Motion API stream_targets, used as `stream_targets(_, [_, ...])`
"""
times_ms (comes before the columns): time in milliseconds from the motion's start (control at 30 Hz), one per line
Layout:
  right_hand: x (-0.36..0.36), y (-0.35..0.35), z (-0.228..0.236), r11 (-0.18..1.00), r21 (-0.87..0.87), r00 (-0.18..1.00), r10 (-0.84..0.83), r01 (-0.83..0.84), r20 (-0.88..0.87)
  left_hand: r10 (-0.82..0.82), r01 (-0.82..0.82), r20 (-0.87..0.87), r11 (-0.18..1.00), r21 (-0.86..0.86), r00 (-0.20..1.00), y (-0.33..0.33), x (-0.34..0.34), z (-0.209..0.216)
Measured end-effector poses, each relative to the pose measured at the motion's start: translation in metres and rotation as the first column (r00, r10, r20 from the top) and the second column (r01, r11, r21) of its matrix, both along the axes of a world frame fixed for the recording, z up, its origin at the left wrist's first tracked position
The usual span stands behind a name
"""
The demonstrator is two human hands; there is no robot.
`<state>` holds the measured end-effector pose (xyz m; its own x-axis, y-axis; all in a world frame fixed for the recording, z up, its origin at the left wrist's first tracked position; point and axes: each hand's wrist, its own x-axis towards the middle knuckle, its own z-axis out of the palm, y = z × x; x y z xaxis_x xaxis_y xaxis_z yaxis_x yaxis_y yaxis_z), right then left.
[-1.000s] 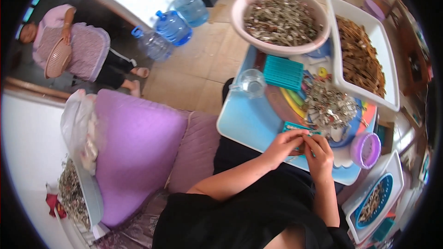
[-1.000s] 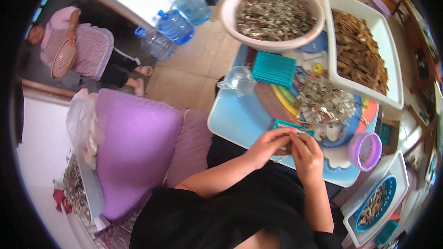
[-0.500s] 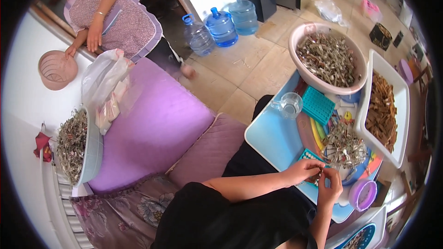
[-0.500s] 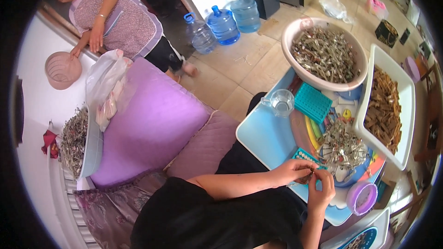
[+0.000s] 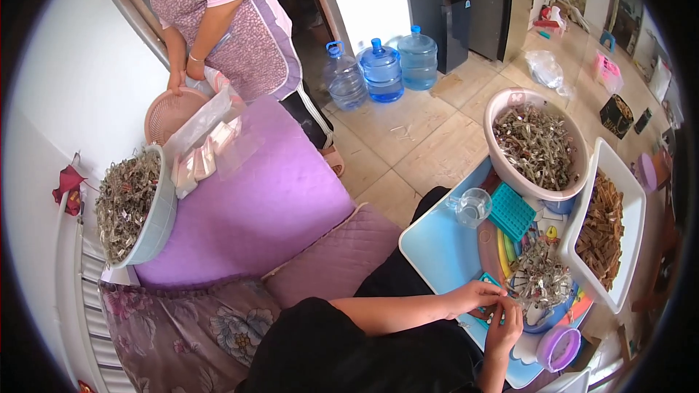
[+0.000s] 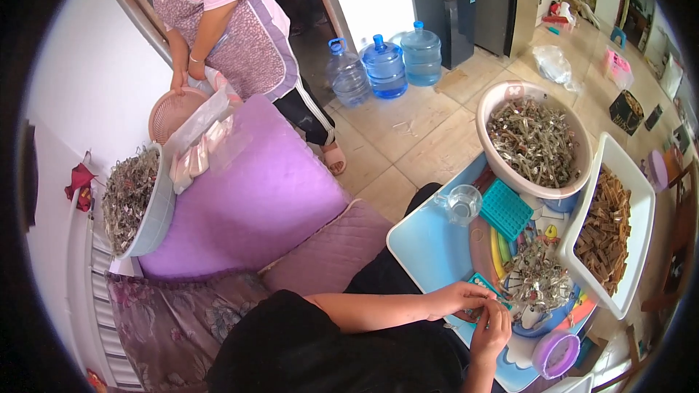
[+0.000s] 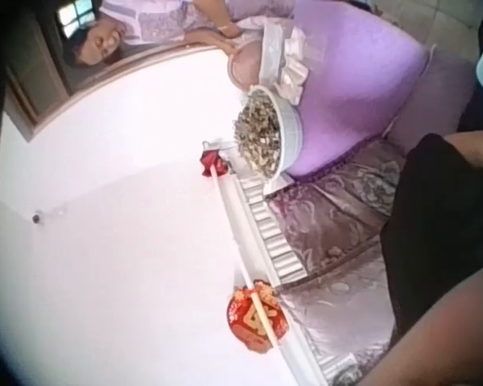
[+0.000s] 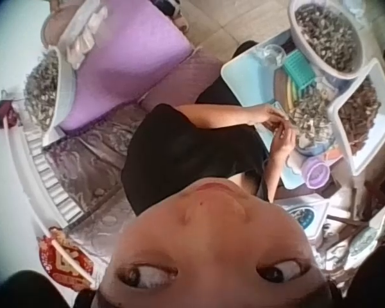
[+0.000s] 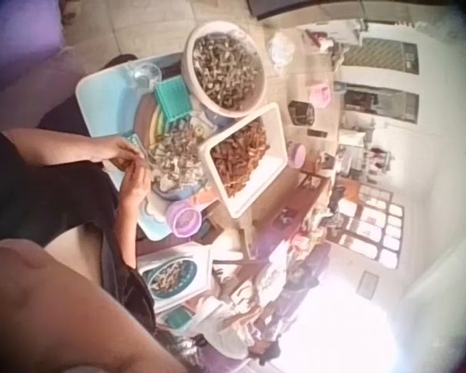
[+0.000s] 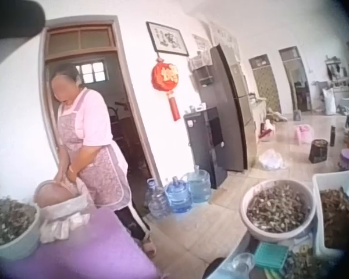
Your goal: The person sorts plastic components by hand, placing them from a parts bin into a grid tray.
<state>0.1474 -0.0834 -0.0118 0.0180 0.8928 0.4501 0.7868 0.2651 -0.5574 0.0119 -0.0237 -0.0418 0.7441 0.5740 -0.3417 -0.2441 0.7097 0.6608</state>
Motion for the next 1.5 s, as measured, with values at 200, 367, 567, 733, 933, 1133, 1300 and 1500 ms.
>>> stream_targets(200, [0.018, -0.007, -0.008, 0.984, -0.135, 0.968, -0.142, 0.115, -0.207, 0.03, -0.032, -0.017, 0.992, -0.125, 0.999, 0.011, -0.007, 0.006])
stream_targets(367, [0.062, -0.022, -0.055, 0.933, -0.338, 0.989, -0.143, 0.119, -0.046, 0.1, -0.099, 0.001, 0.984, -0.15, 0.995, 0.015, -0.009, 0.005])
stream_targets(567, [0.059, -0.026, -0.056, 0.93, -0.348, 0.974, -0.177, 0.119, -0.139, 0.068, -0.065, 0.02, 0.992, -0.111, 0.997, 0.012, -0.001, 0.011])
stream_targets(733, [0.061, -0.026, -0.054, 0.926, -0.364, 0.988, -0.135, 0.1, -0.074, 0.085, -0.081, 0.031, 0.99, -0.115, 0.996, 0.013, 0.003, 0.006])
stream_targets(933, [0.061, -0.025, -0.056, 0.908, -0.402, 0.986, -0.156, 0.119, -0.058, 0.074, -0.071, 0.031, 0.993, -0.098, 0.997, 0.015, 0.007, 0.011])
stream_targets(1133, [0.071, -0.02, -0.067, 0.936, -0.341, 0.995, -0.067, 0.089, 0.075, 0.066, -0.061, 0.045, 0.992, -0.111, 0.997, 0.014, 0.01, 0.008])
stream_targets(1300, [0.067, -0.02, -0.059, 0.917, -0.383, 0.992, -0.127, 0.112, -0.015, 0.04, -0.036, 0.031, 0.993, -0.114, 0.999, 0.009, 0.015, 0.009])
stream_targets(1500, [0.063, -0.024, -0.042, 0.929, -0.332, 0.987, -0.155, 0.163, 0.05, 0.026, -0.015, 0.102, 0.994, -0.106, 0.994, 0.003, 0.017, -0.003])
